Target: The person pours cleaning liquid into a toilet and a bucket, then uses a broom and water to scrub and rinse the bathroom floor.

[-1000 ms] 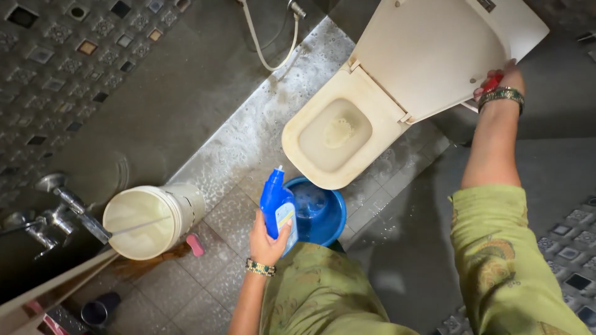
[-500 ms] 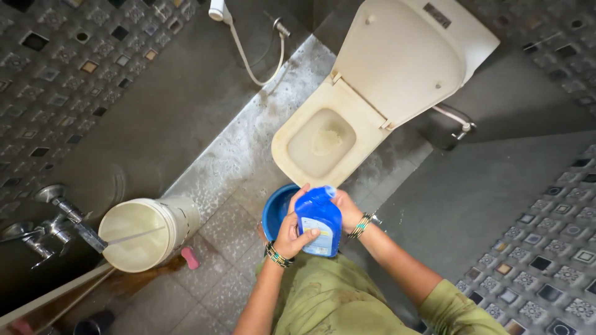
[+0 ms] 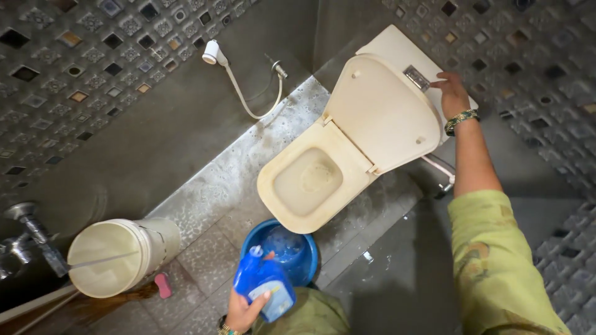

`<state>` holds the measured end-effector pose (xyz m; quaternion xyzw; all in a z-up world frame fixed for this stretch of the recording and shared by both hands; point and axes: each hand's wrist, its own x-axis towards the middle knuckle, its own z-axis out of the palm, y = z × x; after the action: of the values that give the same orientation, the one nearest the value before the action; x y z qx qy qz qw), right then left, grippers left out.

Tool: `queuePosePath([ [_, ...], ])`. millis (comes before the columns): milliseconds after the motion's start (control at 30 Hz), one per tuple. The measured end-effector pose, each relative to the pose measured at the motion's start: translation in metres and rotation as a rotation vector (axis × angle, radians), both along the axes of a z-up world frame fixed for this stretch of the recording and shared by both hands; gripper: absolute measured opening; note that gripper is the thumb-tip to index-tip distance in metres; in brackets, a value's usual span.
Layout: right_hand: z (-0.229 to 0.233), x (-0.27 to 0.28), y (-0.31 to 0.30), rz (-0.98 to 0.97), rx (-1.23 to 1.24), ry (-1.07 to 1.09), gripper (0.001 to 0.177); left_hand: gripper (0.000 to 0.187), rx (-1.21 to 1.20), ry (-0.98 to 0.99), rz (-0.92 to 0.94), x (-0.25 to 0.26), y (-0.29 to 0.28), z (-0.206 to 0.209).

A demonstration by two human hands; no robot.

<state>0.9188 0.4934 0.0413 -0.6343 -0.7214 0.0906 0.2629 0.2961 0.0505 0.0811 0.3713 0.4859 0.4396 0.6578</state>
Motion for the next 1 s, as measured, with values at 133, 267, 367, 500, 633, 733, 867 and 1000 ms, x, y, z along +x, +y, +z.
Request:
queuePosePath([
  [133,-0.021,0.009,0.03,-0.082,-0.344,0.174,0.041,0.077,-0.156,-0.003,0.061,0.017,-0.021,-0.018],
  [267,-0.014,-0.003,0.046,0.002,-0.399,-0.263,0.048,0.082,-0.207,0.07,0.127,0.036,-0.022,-0.027],
  [367,-0.016,-0.003,0.05,-0.044,-0.554,-0.321,0.049,0.084,-0.214,0.051,0.188,0.045,-0.016,-0.029],
  [500,-0.022,0.008,0.067,-0.01,-0.558,-0.377,0.05,0.068,-0.142,0.067,0.163,0.062,-0.003,-0.014],
  [633,-0.024,0.007,0.065,-0.001,-0.546,-0.45,0.046,0.064,-0.059,0.103,0.147,0.065,0.015,0.015],
  [733,-0.019,0.005,0.073,-0.038,-0.632,-0.501,0.046,0.06,-0.006,0.186,0.143,0.066,0.016,0.024],
  [867,-0.012,0.004,0.066,0.044,-0.521,-0.513,0.046,0.057,-0.075,0.146,0.166,0.062,0.009,0.018],
  [1000,0.003,-0.008,0.063,-0.182,-0.634,-0.181,0.051,0.057,-0.119,0.151,0.167,0.053,0.0,0.01],
])
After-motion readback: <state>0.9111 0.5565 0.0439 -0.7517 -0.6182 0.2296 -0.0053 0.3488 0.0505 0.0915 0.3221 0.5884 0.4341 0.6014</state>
